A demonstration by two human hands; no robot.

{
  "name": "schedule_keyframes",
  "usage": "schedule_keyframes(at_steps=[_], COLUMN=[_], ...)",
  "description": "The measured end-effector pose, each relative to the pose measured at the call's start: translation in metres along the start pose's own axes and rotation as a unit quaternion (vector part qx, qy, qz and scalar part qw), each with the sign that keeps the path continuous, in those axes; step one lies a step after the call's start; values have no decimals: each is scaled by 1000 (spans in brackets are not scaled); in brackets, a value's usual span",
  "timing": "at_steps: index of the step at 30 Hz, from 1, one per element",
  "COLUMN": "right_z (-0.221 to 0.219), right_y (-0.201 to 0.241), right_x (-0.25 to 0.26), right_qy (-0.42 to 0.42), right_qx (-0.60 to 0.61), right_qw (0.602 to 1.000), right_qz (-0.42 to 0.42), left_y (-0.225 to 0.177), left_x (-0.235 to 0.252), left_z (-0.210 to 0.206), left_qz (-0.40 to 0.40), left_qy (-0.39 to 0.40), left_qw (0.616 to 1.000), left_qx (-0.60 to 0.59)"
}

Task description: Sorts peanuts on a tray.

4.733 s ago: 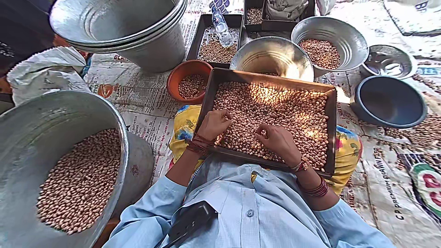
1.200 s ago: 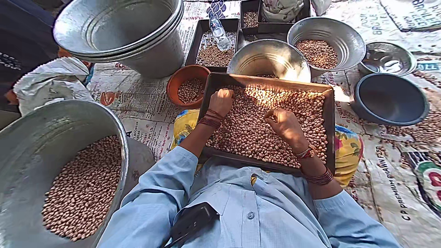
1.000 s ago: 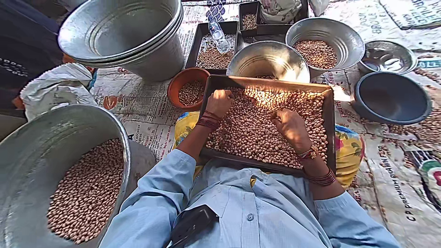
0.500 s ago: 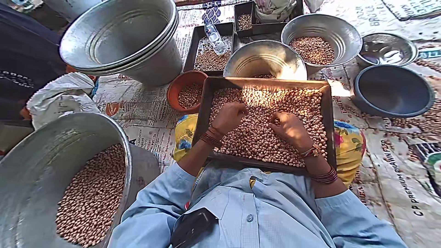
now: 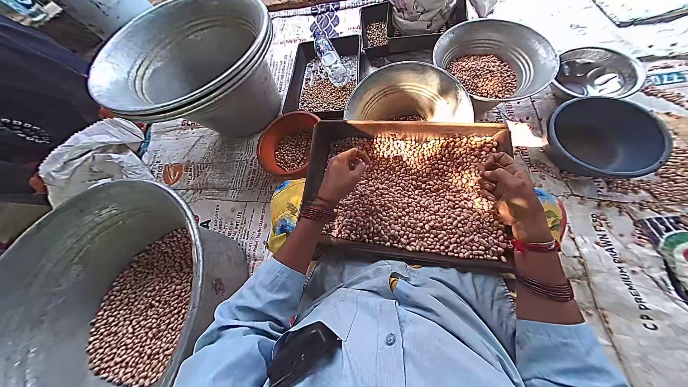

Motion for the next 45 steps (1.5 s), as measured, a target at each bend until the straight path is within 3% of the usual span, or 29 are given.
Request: schedule_keyframes(at_steps=[3,6,11,13,16,20,23,26,29,37,41,44,45], right_z=[-6,-23,-54,-69,-80,-89,-90,-89,-84,-72,-65,-48,-41], right_y=[1,17,26,23,19,9,-1,-5,-6,-18,-13,0,0], right_x=[-1,-3,2,8,15,35,44,35,28,34,31,13,9], right_qy=[11,-1,20,44,42,44,42,45,44,48,52,43,43], right_qx=[-146,-316,-450,-487,-524,-564,-578,-564,-540,-502,-490,-387,-329], right_qw=[989,948,891,870,847,823,814,823,839,864,870,921,943], right_qz=[-2,19,52,66,75,47,40,54,54,6,-3,12,10], left_y=[-13,-18,-12,-13,-8,34,36,16,-9,-17,8,34,33], left_x=[-13,-4,1,-1,-8,16,25,17,-4,1,20,15,4], left_z=[-16,-46,-63,-57,-20,11,2,-19,-31,-49,-33,-5,0], left_qz=[-38,-64,-59,-61,-20,34,38,18,8,-6,5,64,79], left_qy=[47,88,97,92,30,-26,23,60,71,84,72,35,32], left_qw=[997,984,975,980,999,975,990,997,990,980,996,983,979], left_qx=[54,143,191,165,7,-217,-132,42,119,180,45,-166,-185])
Point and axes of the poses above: each hand's wrist, its own x-axis towards the middle knuckle, its own z-axis out of the back of the hand, y = z × x, the point moved 10 cm from there along x, towards the middle knuckle, and after that the axes turned 4 degrees about y, right-handed, at the moved point
